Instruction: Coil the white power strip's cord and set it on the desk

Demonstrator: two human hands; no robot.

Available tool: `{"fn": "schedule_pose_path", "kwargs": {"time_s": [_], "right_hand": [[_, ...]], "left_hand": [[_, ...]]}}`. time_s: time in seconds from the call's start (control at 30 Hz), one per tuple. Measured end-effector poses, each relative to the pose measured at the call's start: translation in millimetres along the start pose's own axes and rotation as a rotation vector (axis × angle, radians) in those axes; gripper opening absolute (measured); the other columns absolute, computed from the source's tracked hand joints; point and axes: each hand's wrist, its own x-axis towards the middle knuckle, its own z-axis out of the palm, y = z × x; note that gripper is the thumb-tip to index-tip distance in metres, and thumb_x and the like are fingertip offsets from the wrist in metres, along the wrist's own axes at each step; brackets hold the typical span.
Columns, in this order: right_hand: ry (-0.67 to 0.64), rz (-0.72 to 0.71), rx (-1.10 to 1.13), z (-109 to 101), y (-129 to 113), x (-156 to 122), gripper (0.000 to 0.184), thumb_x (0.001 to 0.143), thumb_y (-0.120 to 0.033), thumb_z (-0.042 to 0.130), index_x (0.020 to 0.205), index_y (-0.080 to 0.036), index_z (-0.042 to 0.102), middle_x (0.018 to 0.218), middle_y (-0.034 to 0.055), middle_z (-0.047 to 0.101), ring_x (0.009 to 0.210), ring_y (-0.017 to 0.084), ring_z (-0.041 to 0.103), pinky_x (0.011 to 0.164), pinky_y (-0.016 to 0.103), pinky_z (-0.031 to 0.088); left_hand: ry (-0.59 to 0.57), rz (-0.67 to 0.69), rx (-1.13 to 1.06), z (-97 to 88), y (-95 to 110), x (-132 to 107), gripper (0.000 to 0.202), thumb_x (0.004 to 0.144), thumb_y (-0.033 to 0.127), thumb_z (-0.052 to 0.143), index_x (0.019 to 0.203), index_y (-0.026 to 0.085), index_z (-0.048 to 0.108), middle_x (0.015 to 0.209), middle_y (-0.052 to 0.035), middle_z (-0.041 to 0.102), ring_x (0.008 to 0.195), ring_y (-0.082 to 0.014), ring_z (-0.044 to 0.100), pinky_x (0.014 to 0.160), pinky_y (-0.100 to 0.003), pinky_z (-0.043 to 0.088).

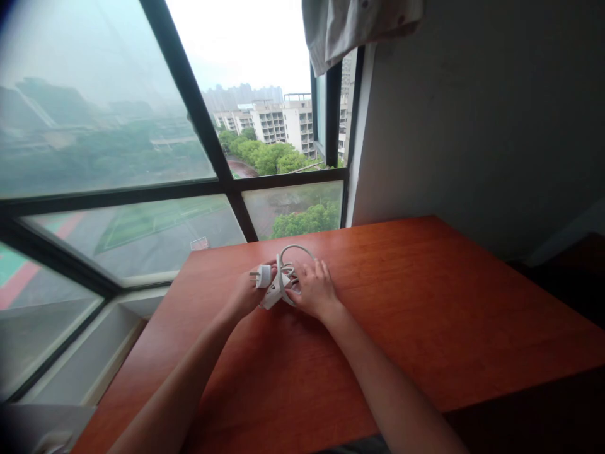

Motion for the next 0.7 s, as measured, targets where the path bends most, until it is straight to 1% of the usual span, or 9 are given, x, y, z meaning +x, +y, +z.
{"fn": "schedule_pose_path", "kwargs": {"time_s": [0.1, 0.17, 0.23, 0.33, 0.43, 0.5, 0.53, 0.6, 0.7], "right_hand": [[0.025, -0.036, 0.09, 4, 7, 1, 0.064, 0.085, -0.044, 0.057, 0.141, -0.017, 0.047, 0.135, 0.0123, 0.057, 0.138, 0.034, 0.035, 0.112, 0.049, 0.028], [0.054, -0.055, 0.112, 3, 8, 1, 0.062, 0.085, -0.042, 0.056, 0.14, -0.016, 0.048, 0.134, 0.0123, 0.058, 0.139, 0.032, 0.034, 0.112, 0.048, 0.029], [0.074, -0.051, 0.093, 2, 6, 0, 0.061, 0.085, -0.041, 0.057, 0.14, -0.016, 0.049, 0.132, 0.0123, 0.06, 0.14, 0.033, 0.032, 0.113, 0.05, 0.027], [0.099, -0.034, 0.03, -3, -1, -2, 0.06, 0.086, -0.044, 0.056, 0.139, -0.017, 0.049, 0.13, 0.0131, 0.061, 0.14, 0.036, 0.031, 0.113, 0.057, 0.02], [0.101, -0.042, -0.007, -5, -4, -3, 0.062, 0.086, -0.048, 0.056, 0.14, -0.018, 0.048, 0.132, 0.0143, 0.06, 0.138, 0.037, 0.033, 0.113, 0.061, 0.014], [0.081, -0.029, -0.01, -4, -3, -2, 0.064, 0.086, -0.048, 0.056, 0.142, -0.018, 0.046, 0.134, 0.0147, 0.058, 0.139, 0.037, 0.033, 0.113, 0.059, 0.017], [0.065, -0.015, -0.006, -3, -2, -2, 0.065, 0.086, -0.049, 0.056, 0.142, -0.018, 0.045, 0.135, 0.0147, 0.057, 0.139, 0.037, 0.033, 0.112, 0.058, 0.019], [0.027, 0.013, 0.007, -1, 1, -2, 0.066, 0.087, -0.051, 0.056, 0.143, -0.018, 0.045, 0.137, 0.0143, 0.056, 0.139, 0.037, 0.033, 0.111, 0.057, 0.022], [-0.008, 0.031, 0.023, 0, 2, -2, 0.067, 0.086, -0.053, 0.055, 0.143, -0.019, 0.044, 0.138, 0.0134, 0.055, 0.139, 0.037, 0.032, 0.111, 0.056, 0.023]], "left_hand": [[-0.063, 0.106, 0.104, 1.4, 13, -8, 0.048, 0.082, 0.028, 0.06, 0.13, 0.032, 0.059, 0.133, -0.004, 0.062, 0.103, -0.025, 0.067, 0.084, -0.029, 0.049], [-0.069, 0.095, 0.164, 3.1, 15, -10, 0.053, 0.08, 0.027, 0.061, 0.133, 0.032, 0.056, 0.134, -0.0057, 0.061, 0.103, -0.0276, 0.067, 0.083, -0.031, 0.049], [-0.063, 0.073, 0.144, 5.0, 12, -9, 0.052, 0.08, 0.028, 0.062, 0.132, 0.03, 0.057, 0.126, -0.0071, 0.066, 0.103, -0.0291, 0.066, 0.083, -0.032, 0.049], [-0.029, 0.055, -0.09, 6.8, -2, -1, 0.037, 0.082, 0.032, 0.059, 0.117, 0.023, 0.066, 0.109, -0.0081, 0.073, 0.095, -0.0267, 0.067, 0.08, -0.031, 0.05], [0.129, 0.035, -0.355, 4.7, -17, 6, 0.032, 0.09, 0.038, 0.046, 0.099, 0.016, 0.068, 0.091, -0.0081, 0.074, 0.083, -0.0218, 0.068, 0.078, -0.031, 0.051], [0.208, 0.018, -0.388, 0.9, -23, 8, 0.035, 0.093, 0.041, 0.043, 0.095, 0.015, 0.065, 0.08, -0.0055, 0.072, 0.078, -0.0193, 0.066, 0.079, -0.03, 0.05], [0.21, 0.016, -0.371, -1.4, -25, 7, 0.035, 0.093, 0.043, 0.043, 0.093, 0.015, 0.065, 0.075, -0.004, 0.07, 0.076, -0.0183, 0.065, 0.077, -0.029, 0.05], [0.146, 0.027, -0.322, -5.5, -25, 5, 0.036, 0.092, 0.045, 0.045, 0.086, 0.016, 0.064, 0.071, -0.0025, 0.067, 0.071, -0.0167, 0.063, 0.071, -0.027, 0.048], [0.015, 0.063, -0.299, -9.1, -23, 1, 0.035, 0.09, 0.046, 0.051, 0.083, 0.015, 0.065, 0.076, -0.0037, 0.067, 0.07, -0.0157, 0.06, 0.063, -0.024, 0.046]]}}
